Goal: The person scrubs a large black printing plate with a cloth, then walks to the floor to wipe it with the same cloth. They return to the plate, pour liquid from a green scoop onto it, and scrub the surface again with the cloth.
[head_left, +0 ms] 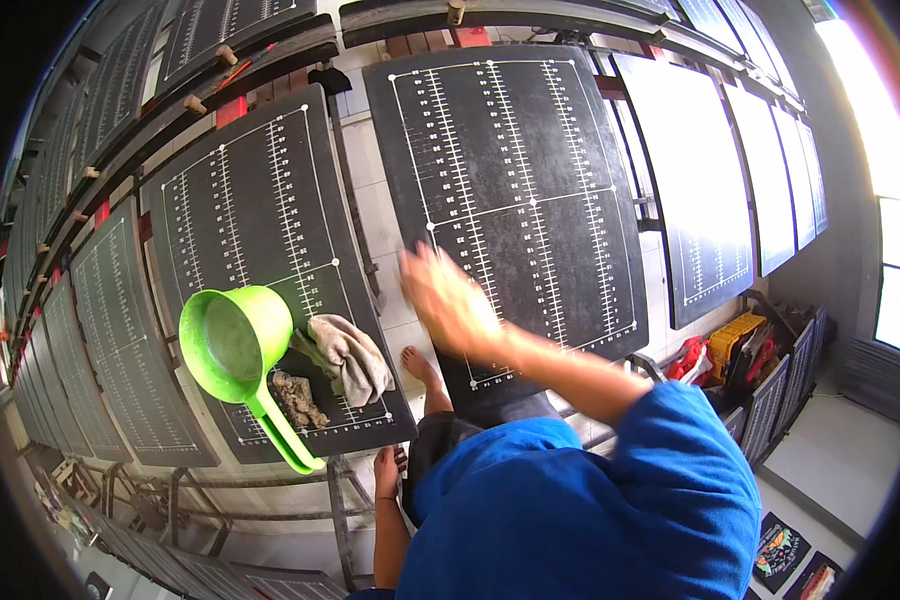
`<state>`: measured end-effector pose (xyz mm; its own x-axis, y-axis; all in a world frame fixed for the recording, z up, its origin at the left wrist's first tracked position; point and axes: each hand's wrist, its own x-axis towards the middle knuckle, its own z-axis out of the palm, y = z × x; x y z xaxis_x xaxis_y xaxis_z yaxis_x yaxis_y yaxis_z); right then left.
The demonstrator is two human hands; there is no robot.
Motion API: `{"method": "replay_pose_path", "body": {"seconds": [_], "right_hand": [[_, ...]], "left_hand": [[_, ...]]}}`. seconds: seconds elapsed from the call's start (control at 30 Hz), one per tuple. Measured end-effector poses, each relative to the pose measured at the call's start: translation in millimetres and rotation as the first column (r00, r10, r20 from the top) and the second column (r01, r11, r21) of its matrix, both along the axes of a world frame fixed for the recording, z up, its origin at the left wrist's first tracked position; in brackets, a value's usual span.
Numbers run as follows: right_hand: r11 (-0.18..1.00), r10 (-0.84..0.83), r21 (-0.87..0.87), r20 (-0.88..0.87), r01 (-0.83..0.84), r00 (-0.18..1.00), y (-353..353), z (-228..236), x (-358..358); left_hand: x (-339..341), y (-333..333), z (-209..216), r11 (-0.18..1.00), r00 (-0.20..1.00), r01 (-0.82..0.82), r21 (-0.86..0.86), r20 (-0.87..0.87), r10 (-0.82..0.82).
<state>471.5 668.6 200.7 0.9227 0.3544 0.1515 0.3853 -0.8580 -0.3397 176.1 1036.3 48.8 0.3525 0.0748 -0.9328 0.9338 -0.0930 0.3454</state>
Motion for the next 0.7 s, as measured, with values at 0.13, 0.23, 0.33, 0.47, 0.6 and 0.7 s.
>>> {"method": "replay_pose_path", "body": {"seconds": [0.13, 0.23, 0.33, 0.47, 0.6, 0.7], "right_hand": [[0.958, 0.286, 0.111, -0.315, -0.264, 0.905, -2, 15, -134], [0.966, 0.245, -0.036, -0.207, -0.257, 0.947, -1, 14, -31], [0.977, 0.001, -0.213, 0.112, 0.023, 0.994, -10, -27, 136], [0.945, -0.315, -0.008, 0.251, 0.327, 0.915, -45, -35, 307], [0.924, -0.378, 0.029, 0.213, 0.381, 0.901, -80, -43, 332], [0.822, -0.551, -0.007, 0.244, 0.569, 0.798, -168, -42, 309]], "left_hand": [[30, -4, 5, 0.999, 0.999, 0.014, 0.042, 0.035, -0.016], [25, -6, 8, 0.998, 0.997, -0.052, 0.044, 0.054, 0.05], [17, -18, 26, 0.994, 0.997, -0.066, 0.09, 0.057, 0.061], [-12, -21, 38, 0.997, 1.0, -0.014, 0.082, 0.017, 0.013], [-26, -27, 55, 0.989, 0.996, 0.053, 0.139, -0.073, -0.043], [-27, -14, 53, 0.987, 0.995, 0.044, 0.156, -0.094, -0.03]]}}
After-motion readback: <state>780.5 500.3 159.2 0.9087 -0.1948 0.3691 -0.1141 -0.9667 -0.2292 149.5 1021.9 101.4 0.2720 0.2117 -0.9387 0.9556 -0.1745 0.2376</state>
